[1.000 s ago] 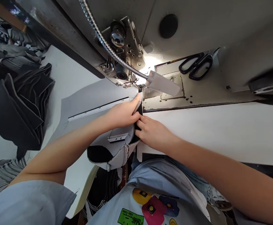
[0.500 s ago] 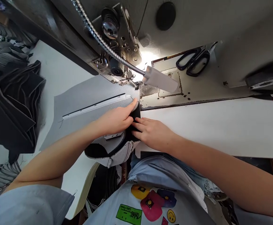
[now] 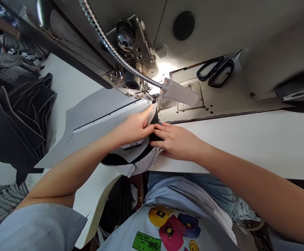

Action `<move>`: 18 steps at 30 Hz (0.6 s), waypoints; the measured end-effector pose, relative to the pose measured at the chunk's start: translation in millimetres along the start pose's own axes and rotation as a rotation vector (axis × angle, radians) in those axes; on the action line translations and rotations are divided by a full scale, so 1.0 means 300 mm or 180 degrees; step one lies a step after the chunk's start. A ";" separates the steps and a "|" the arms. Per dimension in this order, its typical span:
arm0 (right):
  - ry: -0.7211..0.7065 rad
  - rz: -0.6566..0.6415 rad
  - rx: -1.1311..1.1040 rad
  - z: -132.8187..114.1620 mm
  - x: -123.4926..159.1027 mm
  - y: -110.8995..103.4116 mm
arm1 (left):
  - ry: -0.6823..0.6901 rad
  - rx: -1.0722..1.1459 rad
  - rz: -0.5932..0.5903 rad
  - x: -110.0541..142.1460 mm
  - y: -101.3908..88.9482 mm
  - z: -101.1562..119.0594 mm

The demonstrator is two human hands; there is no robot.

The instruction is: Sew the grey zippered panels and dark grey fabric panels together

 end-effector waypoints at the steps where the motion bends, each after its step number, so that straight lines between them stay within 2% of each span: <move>1: -0.0060 -0.0036 -0.0006 -0.021 0.000 0.007 | 0.0044 0.0090 -0.0022 0.004 -0.003 -0.003; 5: -0.0336 -0.0183 0.0100 -0.123 -0.004 0.029 | 0.0145 0.0329 0.0075 0.000 -0.028 -0.010; 9: -0.0511 -0.0092 0.0201 -0.182 0.003 0.019 | 0.0088 0.0344 0.0057 -0.015 -0.027 -0.009; 14: -0.0579 -0.0083 0.0015 -0.152 0.021 0.001 | 0.0082 0.0072 0.0099 -0.032 -0.014 0.010; 18: -0.0522 -0.0094 -0.0085 -0.089 0.029 -0.009 | 0.0365 -0.0205 0.0469 -0.060 -0.026 0.035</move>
Point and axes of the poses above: each hand's wrist, its own x-axis away from the middle knuckle, its own y-axis out of the palm, z = x × y, the point moved 9 cm from there along -x, towards the middle knuckle, and after that the axes turned 15 degrees about x, right-handed, at the moved point
